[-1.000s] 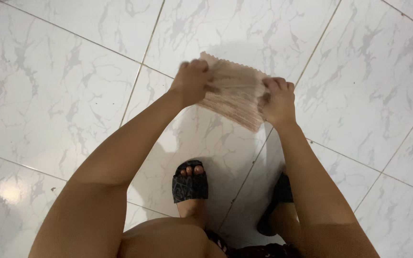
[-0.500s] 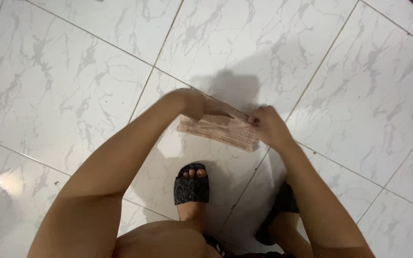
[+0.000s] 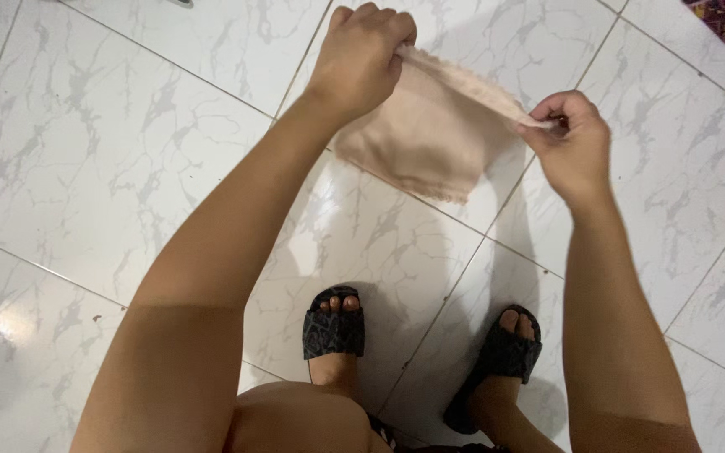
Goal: The person kneels on a tiled floor and wipes the surface with a cloth. They move a power cord and a small appliance to clean underneath, then rinse the cloth in a bucket of soapy water and continue wiping the floor.
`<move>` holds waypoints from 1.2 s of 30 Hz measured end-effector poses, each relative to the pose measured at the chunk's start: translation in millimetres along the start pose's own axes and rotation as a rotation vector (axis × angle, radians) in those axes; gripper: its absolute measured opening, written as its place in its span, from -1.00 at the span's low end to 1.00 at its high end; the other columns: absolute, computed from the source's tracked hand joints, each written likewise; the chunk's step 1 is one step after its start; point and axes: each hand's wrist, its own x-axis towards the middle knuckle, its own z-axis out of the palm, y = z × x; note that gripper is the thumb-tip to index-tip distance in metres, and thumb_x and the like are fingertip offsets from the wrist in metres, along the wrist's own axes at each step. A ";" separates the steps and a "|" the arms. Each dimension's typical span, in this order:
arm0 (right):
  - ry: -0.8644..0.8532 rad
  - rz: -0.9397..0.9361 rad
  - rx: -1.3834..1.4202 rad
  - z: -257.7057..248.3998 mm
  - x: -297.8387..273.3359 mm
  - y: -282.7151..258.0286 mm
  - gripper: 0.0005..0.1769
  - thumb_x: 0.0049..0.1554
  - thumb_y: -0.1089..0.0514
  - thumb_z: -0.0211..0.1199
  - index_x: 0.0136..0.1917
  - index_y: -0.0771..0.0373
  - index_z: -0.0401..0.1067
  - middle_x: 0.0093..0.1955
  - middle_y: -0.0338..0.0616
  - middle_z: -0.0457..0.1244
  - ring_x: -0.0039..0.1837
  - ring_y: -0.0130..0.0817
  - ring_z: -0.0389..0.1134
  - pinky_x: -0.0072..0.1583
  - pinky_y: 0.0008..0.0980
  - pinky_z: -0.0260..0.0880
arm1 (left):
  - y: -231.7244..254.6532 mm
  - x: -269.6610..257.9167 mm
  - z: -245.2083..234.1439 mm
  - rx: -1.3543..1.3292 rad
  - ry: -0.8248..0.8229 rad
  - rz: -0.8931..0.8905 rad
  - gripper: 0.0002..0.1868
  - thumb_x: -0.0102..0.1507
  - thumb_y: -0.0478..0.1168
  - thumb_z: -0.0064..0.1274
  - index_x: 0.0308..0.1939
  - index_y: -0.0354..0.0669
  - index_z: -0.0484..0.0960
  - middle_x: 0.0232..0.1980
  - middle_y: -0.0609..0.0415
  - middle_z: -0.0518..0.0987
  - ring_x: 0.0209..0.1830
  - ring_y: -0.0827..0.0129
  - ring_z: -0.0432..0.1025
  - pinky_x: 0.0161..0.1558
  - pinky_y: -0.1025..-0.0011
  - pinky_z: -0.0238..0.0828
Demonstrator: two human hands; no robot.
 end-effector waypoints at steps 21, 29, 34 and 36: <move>-0.505 -0.039 -0.363 95.9 -70.9 3.7 -0.68 0.19 0.07 0.29 0.18 0.19 0.51 0.24 -0.08 0.29 0.26 -0.17 0.32 0.28 -0.16 0.36 | -36.2 -92.2 31.6 0.394 -0.571 -0.107 -0.47 0.14 -0.45 0.04 0.16 0.05 0.65 0.45 0.10 0.35 0.56 0.25 0.04 0.55 0.08 -0.25; -0.302 -0.738 -0.753 128.7 -16.2 10.3 -0.37 0.21 -0.17 0.12 0.51 -0.03 0.36 0.66 -0.20 -0.02 0.68 -0.12 -0.19 0.59 0.15 -0.37 | -55.1 -96.9 31.2 0.372 -0.238 -0.253 -0.29 0.42 -0.05 -0.08 0.64 0.01 0.11 0.71 -0.03 -0.30 0.69 0.03 -0.43 0.52 -0.32 -0.55; -0.473 -0.651 -0.637 170.2 24.3 -6.3 -0.38 0.31 -0.32 -0.16 0.61 -0.34 0.07 0.74 -0.41 -0.17 0.75 -0.22 -0.34 0.61 0.22 -0.67 | -52.7 -93.5 54.2 0.354 -0.168 -0.258 -0.24 0.48 0.05 -0.12 0.70 0.00 -0.04 0.71 -0.11 -0.34 0.71 -0.03 -0.45 0.51 -0.41 -0.55; -0.521 -0.572 -0.627 172.9 33.6 -12.0 -0.33 0.28 -0.37 -0.19 0.61 -0.33 0.02 0.72 -0.35 -0.21 0.72 -0.17 -0.36 0.56 0.26 -0.71 | -52.9 -87.9 66.4 0.328 -0.172 -0.251 -0.24 0.50 0.07 -0.12 0.70 0.00 -0.07 0.72 -0.12 -0.33 0.71 -0.04 -0.44 0.51 -0.41 -0.53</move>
